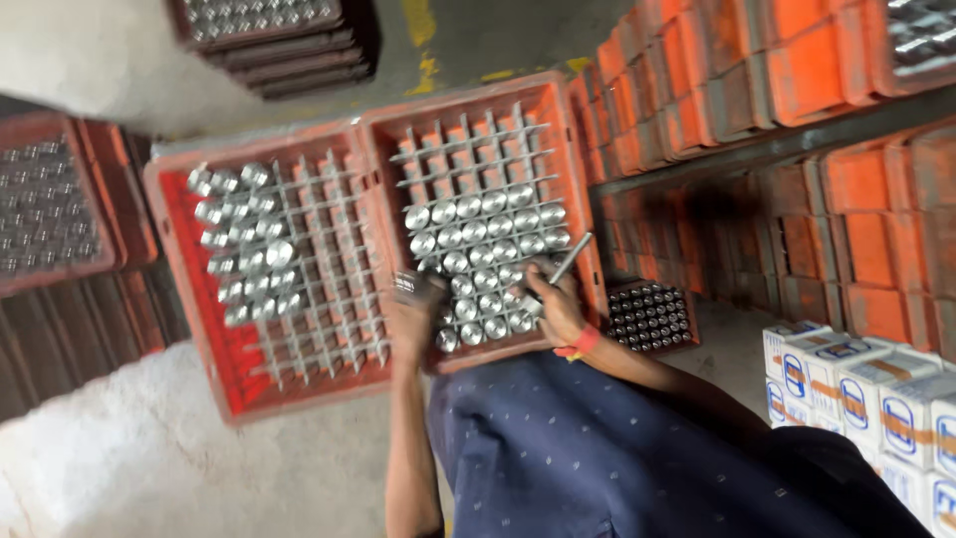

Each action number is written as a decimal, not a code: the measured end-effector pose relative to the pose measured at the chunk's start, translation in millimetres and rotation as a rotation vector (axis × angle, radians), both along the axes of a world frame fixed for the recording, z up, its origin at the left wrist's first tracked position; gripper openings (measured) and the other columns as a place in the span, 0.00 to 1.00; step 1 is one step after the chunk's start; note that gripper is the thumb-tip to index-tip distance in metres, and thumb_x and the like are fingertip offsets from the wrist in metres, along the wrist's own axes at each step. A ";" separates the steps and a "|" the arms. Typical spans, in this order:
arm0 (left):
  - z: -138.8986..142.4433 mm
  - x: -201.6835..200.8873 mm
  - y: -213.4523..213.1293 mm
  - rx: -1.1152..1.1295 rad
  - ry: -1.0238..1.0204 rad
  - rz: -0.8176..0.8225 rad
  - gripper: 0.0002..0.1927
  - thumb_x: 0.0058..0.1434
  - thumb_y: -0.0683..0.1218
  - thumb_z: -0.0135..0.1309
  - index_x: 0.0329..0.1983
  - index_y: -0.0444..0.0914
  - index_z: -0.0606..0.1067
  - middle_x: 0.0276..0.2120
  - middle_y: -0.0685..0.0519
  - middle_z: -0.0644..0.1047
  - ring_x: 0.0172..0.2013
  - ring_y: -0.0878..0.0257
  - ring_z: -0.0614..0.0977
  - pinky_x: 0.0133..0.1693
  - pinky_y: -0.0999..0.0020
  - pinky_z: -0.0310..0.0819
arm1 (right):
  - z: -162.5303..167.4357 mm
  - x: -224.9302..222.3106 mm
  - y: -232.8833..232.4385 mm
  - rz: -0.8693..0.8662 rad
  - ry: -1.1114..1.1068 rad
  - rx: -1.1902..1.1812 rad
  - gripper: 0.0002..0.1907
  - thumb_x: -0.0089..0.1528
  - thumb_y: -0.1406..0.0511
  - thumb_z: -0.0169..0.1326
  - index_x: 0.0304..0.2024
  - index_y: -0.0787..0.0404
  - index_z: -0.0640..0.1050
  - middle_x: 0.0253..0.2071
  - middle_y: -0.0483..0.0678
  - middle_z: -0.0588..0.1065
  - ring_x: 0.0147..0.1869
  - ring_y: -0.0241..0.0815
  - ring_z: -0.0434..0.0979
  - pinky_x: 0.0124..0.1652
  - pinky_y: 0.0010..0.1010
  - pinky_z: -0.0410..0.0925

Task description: The person picks machined metal knob parts one at a time and places each into the compartments of a divided red plastic tray, filling the grid cells. They hold a metal rod in one hand while transferring the parts, then carry the filled tray.

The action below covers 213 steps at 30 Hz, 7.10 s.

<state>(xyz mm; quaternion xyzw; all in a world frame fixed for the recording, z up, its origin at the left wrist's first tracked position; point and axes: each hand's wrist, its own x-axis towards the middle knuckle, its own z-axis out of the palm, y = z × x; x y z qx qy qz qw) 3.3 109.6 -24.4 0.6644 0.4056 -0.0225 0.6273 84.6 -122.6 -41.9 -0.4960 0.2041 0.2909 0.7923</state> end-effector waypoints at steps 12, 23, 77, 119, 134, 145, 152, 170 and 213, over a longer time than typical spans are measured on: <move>20.7 25.9 -107.4 0.171 0.144 -0.616 0.23 0.51 0.50 0.67 0.49 0.38 0.79 0.33 0.39 0.84 0.36 0.46 0.87 0.41 0.55 0.79 | 14.8 5.6 6.3 0.083 -0.364 0.081 0.08 0.73 0.65 0.50 0.44 0.64 0.75 0.32 0.44 0.74 0.35 0.34 0.76 0.40 0.28 0.73; 16.4 75.7 -92.4 0.398 0.050 -0.715 0.35 0.58 0.61 0.65 0.64 0.40 0.73 0.39 0.39 0.83 0.40 0.44 0.85 0.43 0.51 0.79 | -3.5 74.4 -40.2 -0.344 -0.212 -0.009 0.08 0.72 0.65 0.49 0.46 0.66 0.75 0.33 0.45 0.75 0.34 0.36 0.75 0.37 0.28 0.69; 62.6 -51.8 -61.0 0.107 0.099 -0.370 0.16 0.52 0.48 0.65 0.44 0.40 0.80 0.30 0.40 0.82 0.34 0.43 0.84 0.36 0.52 0.75 | 67.2 -50.0 71.8 0.153 -0.198 0.007 0.09 0.74 0.65 0.47 0.45 0.66 0.74 0.29 0.44 0.73 0.35 0.34 0.76 0.43 0.31 0.75; 13.0 -63.5 14.4 0.975 -0.021 0.173 0.11 0.67 0.43 0.58 0.52 0.39 0.81 0.45 0.43 0.80 0.48 0.43 0.77 0.54 0.50 0.69 | 50.9 44.9 -72.0 -0.047 0.377 0.489 0.26 0.71 0.46 0.39 0.45 0.60 0.75 0.37 0.53 0.79 0.44 0.48 0.81 0.45 0.39 0.73; -6.1 -97.1 188.1 1.304 0.262 -0.133 0.28 0.63 0.53 0.64 0.64 0.39 0.75 0.65 0.35 0.66 0.62 0.38 0.66 0.57 0.44 0.63 | 71.0 -6.3 -7.2 0.404 0.209 0.879 0.33 0.76 0.46 0.32 0.39 0.64 0.75 0.36 0.51 0.78 0.59 0.54 0.73 0.65 0.46 0.60; 67.2 -136.3 181.3 0.956 -0.364 0.067 0.23 0.56 0.49 0.70 0.50 0.37 0.76 0.49 0.44 0.74 0.55 0.49 0.76 0.56 0.49 0.73 | 60.4 -58.3 18.7 0.362 -0.041 0.087 0.23 0.74 0.53 0.40 0.36 0.61 0.74 0.32 0.48 0.74 0.45 0.45 0.78 0.60 0.44 0.66; 33.7 -55.6 32.8 -0.406 -0.349 0.354 0.13 0.60 0.42 0.65 0.42 0.35 0.73 0.27 0.51 0.75 0.22 0.61 0.76 0.24 0.64 0.68 | 75.2 -48.9 55.6 0.429 -0.033 -0.040 0.22 0.72 0.54 0.43 0.35 0.63 0.79 0.33 0.50 0.78 0.42 0.42 0.79 0.47 0.35 0.70; 82.6 -20.9 -86.4 0.276 0.011 -0.454 0.33 0.47 0.45 0.65 0.60 0.43 0.77 0.30 0.40 0.82 0.33 0.43 0.85 0.37 0.52 0.76 | 91.1 -14.4 20.6 0.496 -0.211 -0.075 0.21 0.73 0.56 0.46 0.37 0.66 0.79 0.35 0.48 0.78 0.39 0.35 0.77 0.42 0.28 0.71; -1.8 -113.9 212.1 1.226 0.210 0.019 0.29 0.55 0.51 0.68 0.60 0.40 0.79 0.70 0.25 0.58 0.68 0.29 0.57 0.61 0.34 0.54 | 5.4 -16.7 -37.0 -0.003 -0.108 -0.057 0.16 0.70 0.50 0.50 0.38 0.52 0.76 0.39 0.43 0.79 0.50 0.38 0.77 0.57 0.41 0.63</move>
